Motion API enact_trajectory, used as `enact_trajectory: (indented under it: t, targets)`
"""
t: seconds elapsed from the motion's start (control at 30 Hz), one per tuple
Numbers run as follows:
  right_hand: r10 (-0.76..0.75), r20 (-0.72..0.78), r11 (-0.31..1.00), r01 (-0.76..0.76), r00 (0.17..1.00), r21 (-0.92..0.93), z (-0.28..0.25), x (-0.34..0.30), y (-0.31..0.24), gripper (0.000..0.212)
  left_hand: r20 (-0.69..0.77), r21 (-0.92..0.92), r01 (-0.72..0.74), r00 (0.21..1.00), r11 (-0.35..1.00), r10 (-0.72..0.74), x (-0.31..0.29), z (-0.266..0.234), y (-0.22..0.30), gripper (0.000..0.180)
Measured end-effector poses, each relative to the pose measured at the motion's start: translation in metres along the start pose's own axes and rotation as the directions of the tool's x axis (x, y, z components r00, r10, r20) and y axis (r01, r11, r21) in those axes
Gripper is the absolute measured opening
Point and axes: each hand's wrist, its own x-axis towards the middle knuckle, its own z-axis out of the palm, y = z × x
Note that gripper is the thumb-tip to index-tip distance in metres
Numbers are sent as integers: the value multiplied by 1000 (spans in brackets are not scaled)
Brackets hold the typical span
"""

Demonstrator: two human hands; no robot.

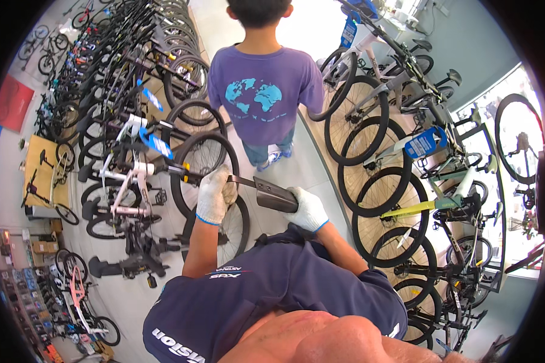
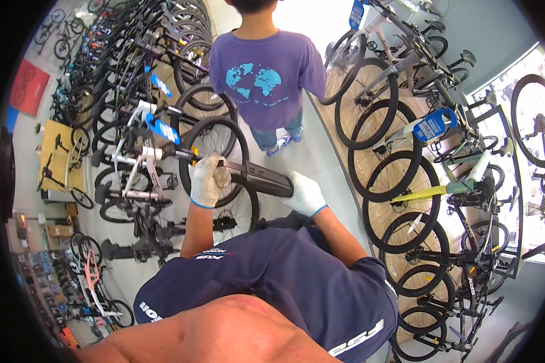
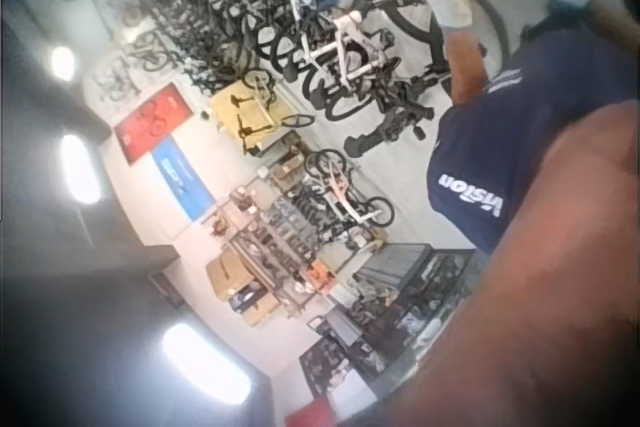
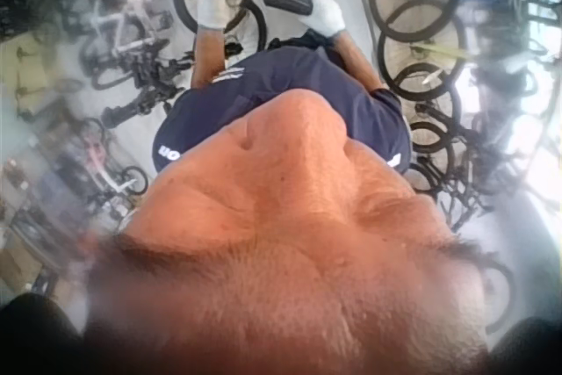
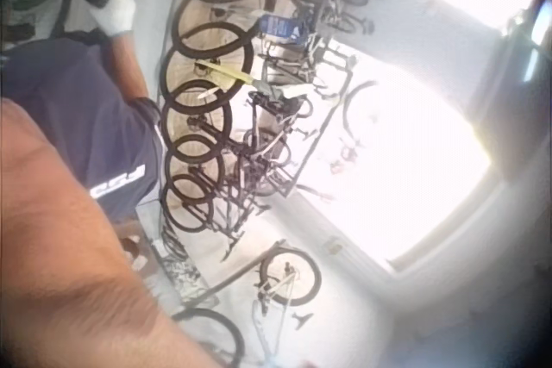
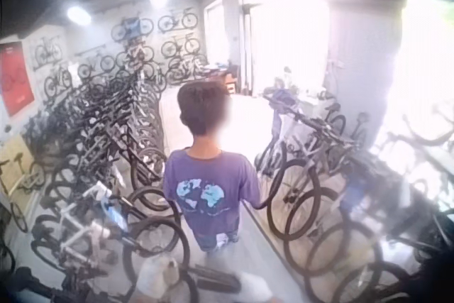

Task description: The person retrieves a bicycle mudguard from a shelf, walks outside, and installs it on the rear wheel of a bicycle. They use a wrench to tighten bolts and secure the mudguard in place.

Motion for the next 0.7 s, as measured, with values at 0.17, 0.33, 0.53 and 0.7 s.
enact_trajectory:
  t: [0.17,0.33,0.53,0.7]
  targets:
    - [-90,-20,994,91,996,65,-56,101,22,69,-251,-12,-41,967,999,37,104,24,39,35]
    - [-35,75,998,31,997,53,-126,217,77,83,-255,-78,-204,951,976,178,210,36,116,29]
    - [-243,-114,969,236,963,-69,-187,386,116,99,191,-243,-457,842,856,504,334,10,176,47]
    - [-317,-387,943,247,866,-221,-201,524,128,105,80,-308,-590,766,746,638,446,-27,195,51]
